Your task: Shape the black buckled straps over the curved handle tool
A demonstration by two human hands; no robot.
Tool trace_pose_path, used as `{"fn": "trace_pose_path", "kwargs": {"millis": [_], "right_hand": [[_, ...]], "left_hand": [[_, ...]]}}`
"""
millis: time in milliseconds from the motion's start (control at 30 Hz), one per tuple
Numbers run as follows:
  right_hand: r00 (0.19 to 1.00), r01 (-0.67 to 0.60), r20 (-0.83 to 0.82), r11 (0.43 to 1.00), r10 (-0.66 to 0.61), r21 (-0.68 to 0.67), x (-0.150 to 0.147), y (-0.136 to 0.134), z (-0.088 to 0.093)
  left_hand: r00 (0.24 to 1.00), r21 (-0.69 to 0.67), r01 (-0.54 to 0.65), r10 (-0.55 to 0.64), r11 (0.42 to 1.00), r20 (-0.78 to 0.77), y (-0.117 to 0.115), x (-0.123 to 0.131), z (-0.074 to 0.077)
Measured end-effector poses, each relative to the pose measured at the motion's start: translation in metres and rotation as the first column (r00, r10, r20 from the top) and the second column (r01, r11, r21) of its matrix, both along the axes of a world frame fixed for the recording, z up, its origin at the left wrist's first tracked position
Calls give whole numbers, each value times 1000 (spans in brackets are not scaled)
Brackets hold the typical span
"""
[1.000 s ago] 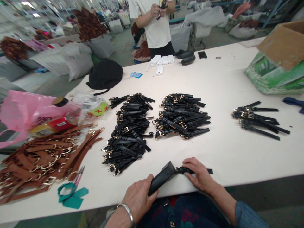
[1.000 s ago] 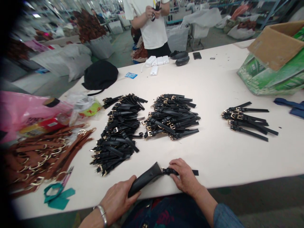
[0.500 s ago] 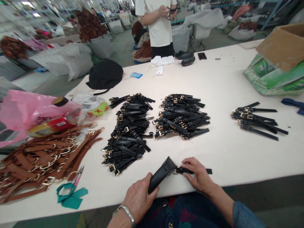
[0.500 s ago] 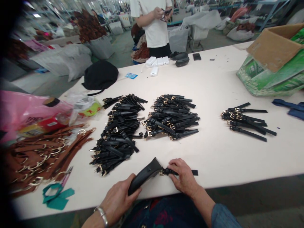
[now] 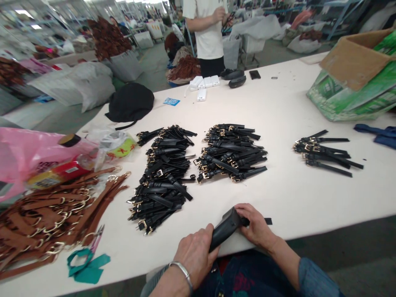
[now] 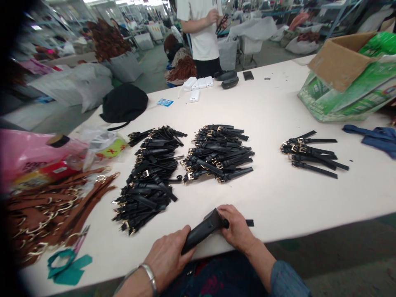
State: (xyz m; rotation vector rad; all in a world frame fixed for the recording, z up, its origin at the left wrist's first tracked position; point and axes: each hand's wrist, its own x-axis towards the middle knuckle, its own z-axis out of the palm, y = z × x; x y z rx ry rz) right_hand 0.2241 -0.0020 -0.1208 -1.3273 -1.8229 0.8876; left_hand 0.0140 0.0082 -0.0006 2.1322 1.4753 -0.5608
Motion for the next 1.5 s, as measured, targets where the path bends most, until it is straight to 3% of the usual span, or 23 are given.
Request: {"fn": "trace_pose_path", "kwargs": {"millis": [133, 333, 633, 767, 933, 1067, 1267, 1500], "right_hand": [[999, -36, 29, 999, 35, 33, 10, -7, -1], [983, 101, 144, 989, -116, 111, 16, -24, -6], [992, 93, 74, 993, -98, 68, 12, -21, 0], [995, 79, 49, 995, -82, 61, 13, -22, -5], [996, 75, 50, 996, -78, 50, 13, -22, -6], [997, 62, 45, 997, -64, 34, 13, -21, -2], [998, 55, 38, 997, -56, 48, 13, -20, -3], [995, 79, 61, 994, -83, 72, 13, -22, -7]], "left_hand": [[996, -30, 32, -34, 999, -81, 2, 0, 1], [988, -38, 79, -83, 996, -133, 5, 2, 13], [965, -77, 107, -122, 991, -232, 9, 34, 31], [968, -57, 123, -132, 991, -211, 13, 44, 26], [978, -37, 118, -122, 992, -169, 10, 32, 17], [967, -65, 116, -128, 991, -219, 5, 22, 20], [965, -50, 105, -114, 993, -236, 4, 39, 25], [980, -6, 49, -49, 999, -191, 4, 26, 7]]}}
